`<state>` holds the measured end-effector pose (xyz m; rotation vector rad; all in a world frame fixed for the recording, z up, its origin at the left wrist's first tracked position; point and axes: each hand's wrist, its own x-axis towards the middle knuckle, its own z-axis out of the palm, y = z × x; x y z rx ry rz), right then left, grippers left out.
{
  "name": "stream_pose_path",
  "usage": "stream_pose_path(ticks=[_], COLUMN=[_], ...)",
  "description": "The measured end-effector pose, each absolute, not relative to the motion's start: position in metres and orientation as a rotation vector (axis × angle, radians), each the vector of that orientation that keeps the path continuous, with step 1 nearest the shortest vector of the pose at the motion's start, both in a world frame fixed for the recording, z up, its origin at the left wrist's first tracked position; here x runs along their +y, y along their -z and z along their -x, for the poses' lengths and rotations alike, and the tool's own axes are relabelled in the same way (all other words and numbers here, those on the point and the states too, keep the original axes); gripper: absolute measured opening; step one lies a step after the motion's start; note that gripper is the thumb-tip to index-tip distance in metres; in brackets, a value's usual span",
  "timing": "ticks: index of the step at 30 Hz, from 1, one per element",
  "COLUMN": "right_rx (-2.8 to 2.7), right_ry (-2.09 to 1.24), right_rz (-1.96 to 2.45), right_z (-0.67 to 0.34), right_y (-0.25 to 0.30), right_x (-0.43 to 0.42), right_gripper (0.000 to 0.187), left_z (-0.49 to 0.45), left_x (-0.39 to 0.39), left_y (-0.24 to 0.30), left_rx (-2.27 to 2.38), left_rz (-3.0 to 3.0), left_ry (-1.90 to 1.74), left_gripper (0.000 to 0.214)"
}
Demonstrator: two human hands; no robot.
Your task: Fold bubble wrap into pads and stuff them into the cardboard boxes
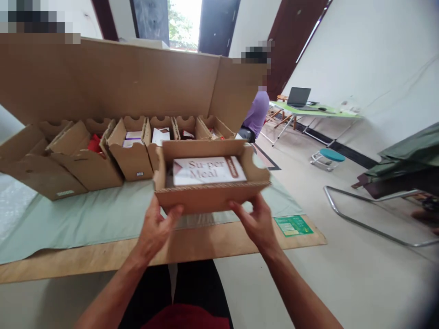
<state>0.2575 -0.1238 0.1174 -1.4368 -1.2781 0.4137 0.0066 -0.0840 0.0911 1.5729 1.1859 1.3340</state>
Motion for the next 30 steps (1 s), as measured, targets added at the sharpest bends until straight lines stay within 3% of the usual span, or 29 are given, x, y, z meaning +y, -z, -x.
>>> stream_pose_path(ticks=[5, 10, 20, 26, 30], right_rx=[-1.285, -1.423, -1.293, -1.365, -1.283], right_ry=[-0.406, -0.627, -0.542, -0.872, -0.945], right_rz=[1.528, 1.294, 1.438, 1.129, 1.008], right_z=[-0.253, -0.212, -0.275, -0.294, -0.306], right_y=[-0.098, -0.101, -0.066, -0.07, -0.068], right_x=[-0.162, -0.106, -0.13, -0.071, -0.05], right_gripper=[0.043, 0.046, 0.053, 0.066, 0.067], left_z=[0.008, 0.048, -0.019, -0.026, -0.01], left_x=[-0.129, -0.12, -0.129, -0.16, -0.171], left_y=[-0.066, -0.082, -0.046, -0.043, -0.026], left_rx=[1.313, 1.525, 1.219, 1.323, 1.274], left_rz=[-1.527, -1.483, -1.568, -1.816, -1.866], left_ry=[-1.188, -1.359, -1.368, -1.332, -1.281], left_gripper=[0.054, 0.06, 0.074, 0.094, 0.082])
